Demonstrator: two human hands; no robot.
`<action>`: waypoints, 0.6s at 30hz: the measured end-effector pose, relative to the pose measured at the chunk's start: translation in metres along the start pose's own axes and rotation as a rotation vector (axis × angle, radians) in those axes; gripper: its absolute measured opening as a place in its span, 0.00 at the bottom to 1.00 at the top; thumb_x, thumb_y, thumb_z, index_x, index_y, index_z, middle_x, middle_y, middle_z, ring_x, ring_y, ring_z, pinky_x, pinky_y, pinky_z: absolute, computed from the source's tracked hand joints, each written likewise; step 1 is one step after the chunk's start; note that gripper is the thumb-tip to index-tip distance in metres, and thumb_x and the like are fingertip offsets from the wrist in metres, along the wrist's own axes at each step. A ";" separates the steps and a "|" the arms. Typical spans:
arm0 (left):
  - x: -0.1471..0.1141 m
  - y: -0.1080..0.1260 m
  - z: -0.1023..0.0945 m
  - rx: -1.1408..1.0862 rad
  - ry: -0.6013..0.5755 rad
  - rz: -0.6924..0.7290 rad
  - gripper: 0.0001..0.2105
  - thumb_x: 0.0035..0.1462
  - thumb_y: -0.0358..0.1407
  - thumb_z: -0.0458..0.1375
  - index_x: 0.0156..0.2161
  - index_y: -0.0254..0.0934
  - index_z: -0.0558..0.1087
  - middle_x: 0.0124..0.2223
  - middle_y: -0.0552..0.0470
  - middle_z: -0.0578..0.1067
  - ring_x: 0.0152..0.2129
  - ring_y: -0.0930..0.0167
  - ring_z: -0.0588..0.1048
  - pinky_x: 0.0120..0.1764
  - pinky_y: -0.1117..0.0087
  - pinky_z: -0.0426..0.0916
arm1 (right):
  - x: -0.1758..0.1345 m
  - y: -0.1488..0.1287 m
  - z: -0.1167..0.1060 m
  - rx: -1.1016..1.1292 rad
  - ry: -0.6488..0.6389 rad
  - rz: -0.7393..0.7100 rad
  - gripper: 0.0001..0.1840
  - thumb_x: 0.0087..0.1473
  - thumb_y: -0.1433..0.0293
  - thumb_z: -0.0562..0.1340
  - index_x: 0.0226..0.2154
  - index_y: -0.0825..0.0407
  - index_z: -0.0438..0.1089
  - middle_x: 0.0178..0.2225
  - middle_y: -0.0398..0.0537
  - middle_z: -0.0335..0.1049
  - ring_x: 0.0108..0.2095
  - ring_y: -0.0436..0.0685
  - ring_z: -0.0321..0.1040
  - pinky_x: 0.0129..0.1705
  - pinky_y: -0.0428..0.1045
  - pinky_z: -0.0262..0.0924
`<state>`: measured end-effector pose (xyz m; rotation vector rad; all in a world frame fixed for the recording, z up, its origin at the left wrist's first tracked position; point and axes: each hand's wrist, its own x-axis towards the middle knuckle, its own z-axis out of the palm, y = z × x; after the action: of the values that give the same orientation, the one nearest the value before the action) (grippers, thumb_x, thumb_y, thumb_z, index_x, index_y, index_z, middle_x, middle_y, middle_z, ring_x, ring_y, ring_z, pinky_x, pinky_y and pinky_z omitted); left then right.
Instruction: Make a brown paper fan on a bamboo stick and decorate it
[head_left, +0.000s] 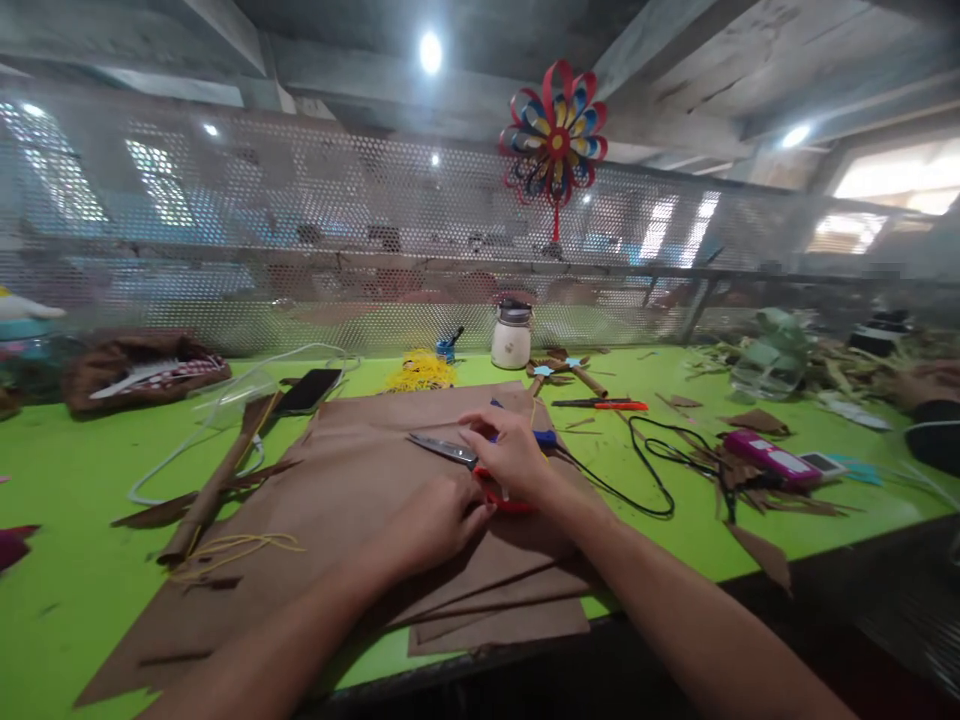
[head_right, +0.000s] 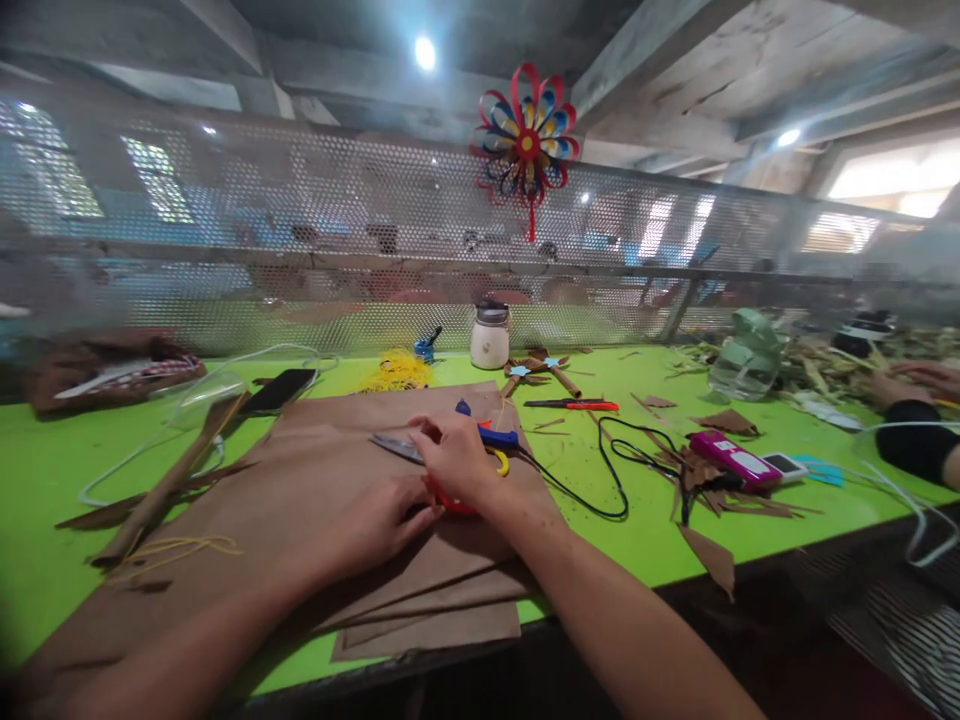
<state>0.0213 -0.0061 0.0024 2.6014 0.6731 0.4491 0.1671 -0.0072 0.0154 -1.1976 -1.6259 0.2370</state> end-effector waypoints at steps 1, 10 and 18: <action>0.000 0.000 0.000 -0.002 0.001 0.004 0.11 0.57 0.33 0.49 0.32 0.35 0.73 0.31 0.49 0.75 0.26 0.71 0.70 0.32 0.73 0.62 | 0.000 0.000 -0.001 -0.002 -0.007 -0.012 0.08 0.50 0.71 0.59 0.31 0.54 0.73 0.27 0.46 0.72 0.28 0.52 0.67 0.33 0.45 0.59; -0.003 -0.001 0.000 0.061 -0.020 -0.013 0.10 0.57 0.38 0.51 0.32 0.36 0.73 0.30 0.50 0.74 0.27 0.71 0.69 0.33 0.72 0.62 | 0.009 0.007 -0.016 0.021 0.092 -0.029 0.18 0.55 0.62 0.56 0.22 0.56 0.70 0.17 0.42 0.65 0.20 0.48 0.59 0.24 0.44 0.53; -0.001 0.007 -0.006 0.113 -0.083 0.008 0.10 0.57 0.38 0.51 0.30 0.35 0.70 0.29 0.51 0.73 0.23 0.73 0.67 0.28 0.74 0.59 | 0.020 0.021 -0.033 0.173 0.194 0.157 0.20 0.52 0.57 0.57 0.23 0.57 0.71 0.16 0.43 0.66 0.19 0.50 0.62 0.25 0.45 0.58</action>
<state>0.0206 -0.0107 0.0104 2.7130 0.6785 0.3121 0.2071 0.0058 0.0273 -1.1774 -1.3185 0.3435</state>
